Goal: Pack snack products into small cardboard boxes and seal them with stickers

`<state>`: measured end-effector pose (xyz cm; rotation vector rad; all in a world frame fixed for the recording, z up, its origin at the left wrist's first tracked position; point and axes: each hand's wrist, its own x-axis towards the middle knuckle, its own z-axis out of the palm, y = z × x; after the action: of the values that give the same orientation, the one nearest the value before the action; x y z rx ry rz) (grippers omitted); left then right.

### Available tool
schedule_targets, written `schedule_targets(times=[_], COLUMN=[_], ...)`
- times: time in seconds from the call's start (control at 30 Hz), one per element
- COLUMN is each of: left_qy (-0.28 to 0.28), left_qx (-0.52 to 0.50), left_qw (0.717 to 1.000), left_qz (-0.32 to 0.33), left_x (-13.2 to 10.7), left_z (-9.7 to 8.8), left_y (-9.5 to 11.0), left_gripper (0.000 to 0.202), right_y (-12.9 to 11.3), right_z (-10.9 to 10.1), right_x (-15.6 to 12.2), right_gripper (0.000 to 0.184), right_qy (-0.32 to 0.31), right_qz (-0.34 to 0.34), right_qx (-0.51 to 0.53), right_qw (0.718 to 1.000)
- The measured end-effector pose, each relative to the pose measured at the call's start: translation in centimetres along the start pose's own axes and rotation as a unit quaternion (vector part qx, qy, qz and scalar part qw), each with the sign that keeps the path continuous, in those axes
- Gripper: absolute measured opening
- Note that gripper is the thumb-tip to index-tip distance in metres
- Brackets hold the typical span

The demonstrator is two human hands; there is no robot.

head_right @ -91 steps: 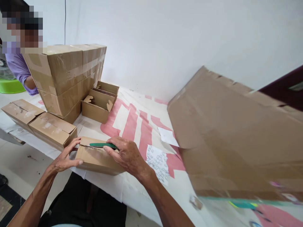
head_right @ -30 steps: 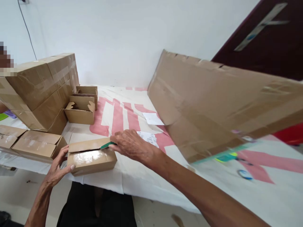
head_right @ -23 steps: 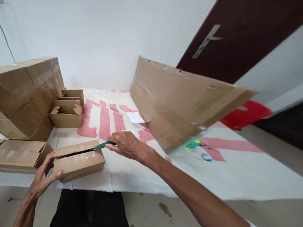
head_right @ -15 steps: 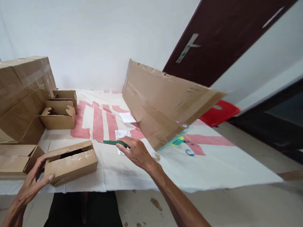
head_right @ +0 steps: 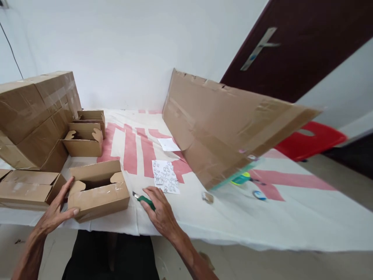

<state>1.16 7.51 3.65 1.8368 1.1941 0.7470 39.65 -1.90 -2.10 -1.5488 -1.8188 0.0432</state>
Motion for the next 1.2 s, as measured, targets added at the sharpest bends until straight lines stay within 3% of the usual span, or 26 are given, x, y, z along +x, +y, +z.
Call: schedule_targets(times=[0.17, 0.37, 0.5, 0.63, 0.7, 0.83, 1.0, 1.1, 1.2], left_qy=[0.009, 0.005, 0.017, 0.03, 0.042, 0.056, 0.025, 0.004, -0.004], left_qx=[-0.005, -0.03, -0.036, -0.042, -0.047, -0.044, -0.014, 0.013, 0.026], left_qw=[1.0, 0.999, 0.999, 0.998, 0.998, 0.997, 0.999, 0.999, 1.0], left_qz=[-0.017, -0.008, -0.007, -0.019, -0.024, -0.029, -0.028, -0.029, -0.017], left_x=[-0.6, -1.4, -1.3, -1.1, -1.0, -0.8, -0.8, -0.9, -0.7], left_z=[-0.4, -0.5, -0.2, -0.1, 0.1, 0.3, 0.5, 0.6, 0.6], left_y=[-0.1, -1.3, -1.5, -1.3, -1.1, -1.0, -0.4, 0.7, 1.5], left_gripper=[0.111, 0.107, 0.099, 0.086, 0.082, 0.081, 0.106, 0.126, 0.13], right_y=[-4.4, -5.1, -5.6, -6.7, -7.0, -7.0, -6.3, -6.2, -6.4], right_z=[-0.4, -0.8, -1.0, -0.4, -0.2, 0.0, 0.6, 1.5, 1.8], right_x=[6.6, 9.3, 10.8, 12.6, 12.6, 9.7, 4.6, 3.2, 3.1], right_gripper=[0.053, 0.077, 0.079, 0.067, 0.053, 0.016, 0.028, 0.023, 0.011], right_qy=[-0.083, -0.125, -0.168, -0.215, -0.195, -0.057, 0.005, 0.053, 0.066], right_qz=[-0.117, -0.111, -0.149, -0.182, -0.195, -0.226, -0.261, -0.276, -0.284], right_qx=[0.003, -0.001, 0.009, -0.012, -0.031, -0.078, -0.076, -0.065, -0.042], right_qw=[0.99, 0.986, 0.974, 0.959, 0.961, 0.969, 0.962, 0.957, 0.956])
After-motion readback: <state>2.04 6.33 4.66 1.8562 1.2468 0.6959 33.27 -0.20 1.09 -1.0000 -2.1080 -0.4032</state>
